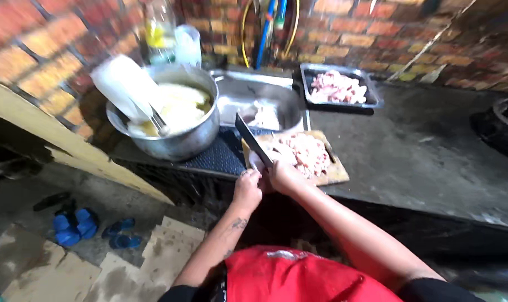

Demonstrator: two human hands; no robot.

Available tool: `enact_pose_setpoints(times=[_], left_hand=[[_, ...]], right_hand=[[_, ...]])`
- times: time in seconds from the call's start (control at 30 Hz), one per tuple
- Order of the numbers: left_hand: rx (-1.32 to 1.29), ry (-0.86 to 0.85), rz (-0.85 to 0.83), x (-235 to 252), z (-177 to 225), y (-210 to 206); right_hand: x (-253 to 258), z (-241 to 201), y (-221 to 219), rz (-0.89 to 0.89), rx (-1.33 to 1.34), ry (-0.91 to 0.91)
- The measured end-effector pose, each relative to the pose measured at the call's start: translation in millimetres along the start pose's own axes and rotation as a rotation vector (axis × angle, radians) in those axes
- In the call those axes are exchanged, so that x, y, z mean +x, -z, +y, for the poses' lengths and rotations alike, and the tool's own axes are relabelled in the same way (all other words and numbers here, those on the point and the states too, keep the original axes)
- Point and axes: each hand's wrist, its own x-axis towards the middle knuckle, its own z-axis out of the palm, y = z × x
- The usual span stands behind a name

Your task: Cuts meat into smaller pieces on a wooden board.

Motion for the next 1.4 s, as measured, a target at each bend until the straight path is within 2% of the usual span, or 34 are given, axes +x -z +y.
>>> enact_pose_setpoints(times=[0.1, 0.2, 0.3, 0.4, 0.47, 0.67, 0.73, 0.9, 1.0, 1.1, 1.2, 1.33, 1.4], left_hand=[[0.031, 0.010, 0.073, 2, 1, -5], [0.019, 0.002, 0.064, 0, 0, -7], [0.030, -0.043, 0.088, -2, -3, -15], [0.031, 0.019, -0.042, -4, 5, -7], [0.026, 0.065, -0.090, -9, 10, -1], [-0.030, 0.056, -0.006, -6, 7, -3], [-0.019, 0.046, 0.051, -1, -4, -17], [-0.107, 0.215, -0.118, -7, 18, 16], [-0.282, 0.282, -0.054, -8, -10, 10], [-0.459, 0.292, -0.031, -13, -33, 16], [-0.507, 0.219, -0.063, -10, -35, 28], [-0.348, -0.058, -0.134, 19, -32, 13], [-0.247, -0.113, -0.124, 30, -30, 2]], right_hand=[[-26, 17, 5, -0.047, -0.004, 0.010], [-51, 39, 4, -0.066, 0.026, 0.004], [-32, 32, -1, -0.034, 0.042, 0.005], [2, 5, 7, -0.018, 0.063, 0.029], [4, -3, 12, -0.043, 0.037, 0.052], [-50, 29, 3, -0.060, 0.006, -0.018], [-37, 36, -3, -0.002, -0.021, 0.006], [14, 11, 9, -0.008, 0.033, 0.199], [39, 27, -6, 0.005, 0.132, 0.132], [22, 51, -14, 0.014, 0.186, 0.034], [5, 65, -8, 0.018, 0.204, -0.018], [11, 70, -9, 0.049, 0.227, -0.028], [11, 71, -9, 0.057, 0.240, -0.022]])
